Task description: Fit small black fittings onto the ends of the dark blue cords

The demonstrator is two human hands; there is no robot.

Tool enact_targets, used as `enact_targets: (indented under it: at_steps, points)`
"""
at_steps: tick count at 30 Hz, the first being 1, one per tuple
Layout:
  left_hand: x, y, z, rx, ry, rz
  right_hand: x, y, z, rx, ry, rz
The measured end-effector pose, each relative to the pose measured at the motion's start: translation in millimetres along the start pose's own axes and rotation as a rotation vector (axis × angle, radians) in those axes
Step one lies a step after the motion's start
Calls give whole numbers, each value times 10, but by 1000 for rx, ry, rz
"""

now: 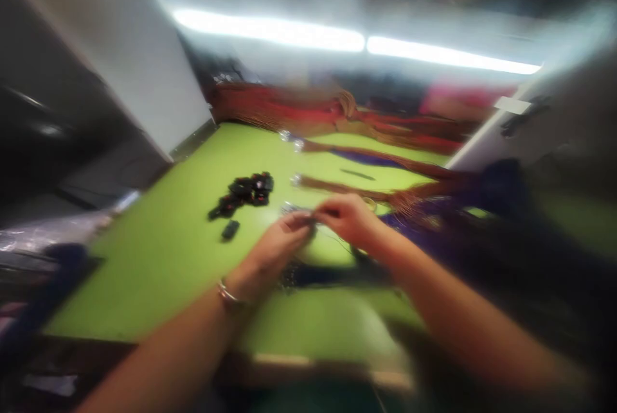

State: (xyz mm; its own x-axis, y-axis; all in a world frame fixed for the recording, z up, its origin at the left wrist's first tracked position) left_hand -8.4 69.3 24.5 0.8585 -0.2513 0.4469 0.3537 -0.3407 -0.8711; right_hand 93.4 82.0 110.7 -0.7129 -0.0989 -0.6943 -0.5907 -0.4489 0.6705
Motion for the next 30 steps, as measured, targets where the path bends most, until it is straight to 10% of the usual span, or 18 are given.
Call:
enact_targets:
  at_steps: [30]
  points:
    - [-27,81,31,16,-6,131,114,-408,-324,313,-19,-107]
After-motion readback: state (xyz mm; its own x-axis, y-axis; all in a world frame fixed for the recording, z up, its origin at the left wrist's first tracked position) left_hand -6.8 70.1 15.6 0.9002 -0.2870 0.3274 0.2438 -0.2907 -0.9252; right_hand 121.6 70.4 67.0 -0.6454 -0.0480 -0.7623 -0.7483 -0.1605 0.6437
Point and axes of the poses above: each hand's wrist, its own z-axis towards the middle knuckle, its own x-axis out of the palm, y = z × x, the point moved 9 cm from there along z, towards the middle knuckle, and after that the axes turned 3 degrees about z, right-handed, at the moved point
